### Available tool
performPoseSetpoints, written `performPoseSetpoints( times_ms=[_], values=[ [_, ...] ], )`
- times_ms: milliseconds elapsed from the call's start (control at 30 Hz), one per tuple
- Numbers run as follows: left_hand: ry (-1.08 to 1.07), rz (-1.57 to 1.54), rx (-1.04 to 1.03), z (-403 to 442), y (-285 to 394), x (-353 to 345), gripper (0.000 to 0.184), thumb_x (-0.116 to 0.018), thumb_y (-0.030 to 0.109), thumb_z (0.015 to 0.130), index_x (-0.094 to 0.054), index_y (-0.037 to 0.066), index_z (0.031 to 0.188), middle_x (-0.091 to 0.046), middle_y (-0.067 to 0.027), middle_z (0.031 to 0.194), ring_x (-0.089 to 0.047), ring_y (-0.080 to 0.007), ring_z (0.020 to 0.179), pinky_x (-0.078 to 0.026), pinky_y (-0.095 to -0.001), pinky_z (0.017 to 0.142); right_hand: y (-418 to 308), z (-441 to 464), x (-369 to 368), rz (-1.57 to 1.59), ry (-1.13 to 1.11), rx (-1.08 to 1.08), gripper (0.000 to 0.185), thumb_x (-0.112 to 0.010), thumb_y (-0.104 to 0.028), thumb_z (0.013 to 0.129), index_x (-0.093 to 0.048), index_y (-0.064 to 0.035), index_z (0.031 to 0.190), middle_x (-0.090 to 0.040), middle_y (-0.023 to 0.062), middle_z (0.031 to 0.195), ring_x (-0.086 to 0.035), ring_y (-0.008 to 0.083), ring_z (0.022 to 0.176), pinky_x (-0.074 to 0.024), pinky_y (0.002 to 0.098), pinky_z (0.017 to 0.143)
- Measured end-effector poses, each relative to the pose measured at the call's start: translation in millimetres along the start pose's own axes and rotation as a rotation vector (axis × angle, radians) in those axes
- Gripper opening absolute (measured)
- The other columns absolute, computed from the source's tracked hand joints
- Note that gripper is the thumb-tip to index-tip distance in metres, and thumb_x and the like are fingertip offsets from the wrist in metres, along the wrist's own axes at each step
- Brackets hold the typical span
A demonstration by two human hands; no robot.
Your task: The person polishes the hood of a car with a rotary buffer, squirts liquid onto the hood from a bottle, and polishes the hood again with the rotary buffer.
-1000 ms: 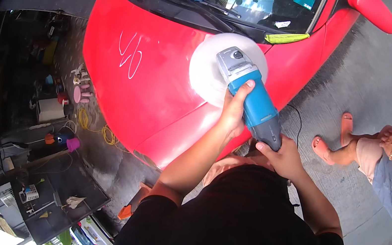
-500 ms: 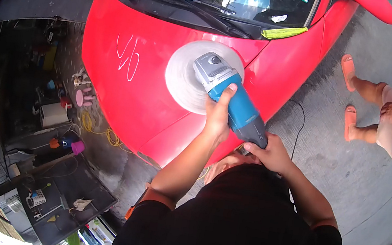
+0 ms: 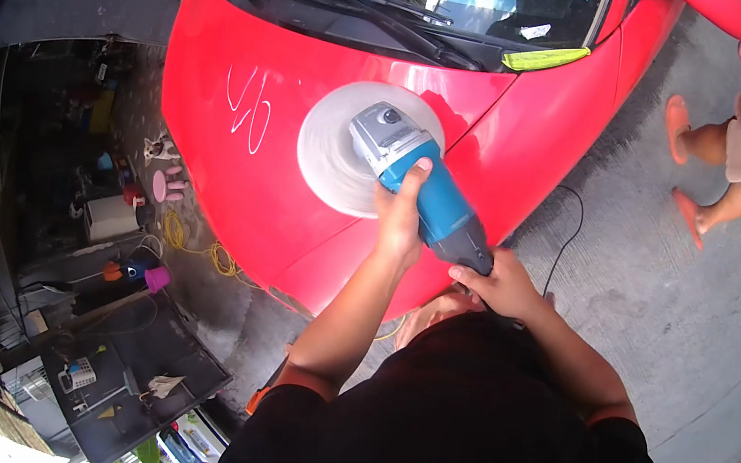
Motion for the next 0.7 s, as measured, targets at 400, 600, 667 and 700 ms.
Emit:
performPoseSetpoints(
  times_ms=[400, 600, 667, 700],
  values=[
    [-0.002, 0.007, -0.015, 10, 3, 6, 0.067, -0.082, 0.038, 0.094, -0.051, 0.005, 0.144, -0.063, -0.0117, 0.128, -0.067, -0.0232, 0.109, -0.059, -0.0412, 0.093, -6, 11, -9, 0.134, -0.081, -0.05, 0.048, -0.087, -0.038, 0.092, -0.073, 0.0046, 0.109, -0.077, 0.0139, 0.086, -0.075, 0.0227, 0.08, -0.0591, 0.0426, 0.079],
    [-0.14, -0.005, 0.07, 28, -9, 11, 0.077, -0.076, 0.063, 0.092, -0.057, 0.004, 0.138, -0.068, -0.013, 0.121, -0.069, -0.03, 0.11, -0.059, -0.0494, 0.098, -19, 10, -1, -0.052, 0.132, 0.117, 0.055, -0.088, -0.044, 0.089, -0.072, 0.0058, 0.106, -0.075, 0.0198, 0.085, -0.077, 0.0337, 0.08, -0.058, 0.0459, 0.074],
    [-0.208, -0.042, 0.065, 27, -8, 6, 0.079, -0.072, 0.067, 0.092, -0.057, 0.004, 0.137, -0.068, -0.0138, 0.121, -0.07, -0.0308, 0.108, -0.058, -0.0494, 0.098, -17, 13, -2, -0.181, 0.207, 0.135, 0.059, -0.088, -0.047, 0.087, -0.072, 0.006, 0.106, -0.074, 0.0224, 0.086, -0.077, 0.0384, 0.081, -0.0576, 0.0466, 0.074],
    [-0.234, -0.088, 0.062, 24, -6, 3, 0.077, -0.073, 0.065, 0.092, -0.057, 0.004, 0.137, -0.068, -0.0134, 0.119, -0.07, -0.0301, 0.106, -0.058, -0.0484, 0.096, -18, 15, -4, -0.229, 0.223, 0.128, 0.06, -0.088, -0.048, 0.087, -0.072, 0.0062, 0.107, -0.074, 0.0237, 0.086, -0.076, 0.0403, 0.082, -0.0575, 0.0468, 0.074]
  ],
)
Point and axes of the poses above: each hand's wrist, its own z-axis towards the middle knuckle, its own x-axis out of the back of the hand, y = z × x, the point moved 9 cm from there along z, towards the middle knuckle
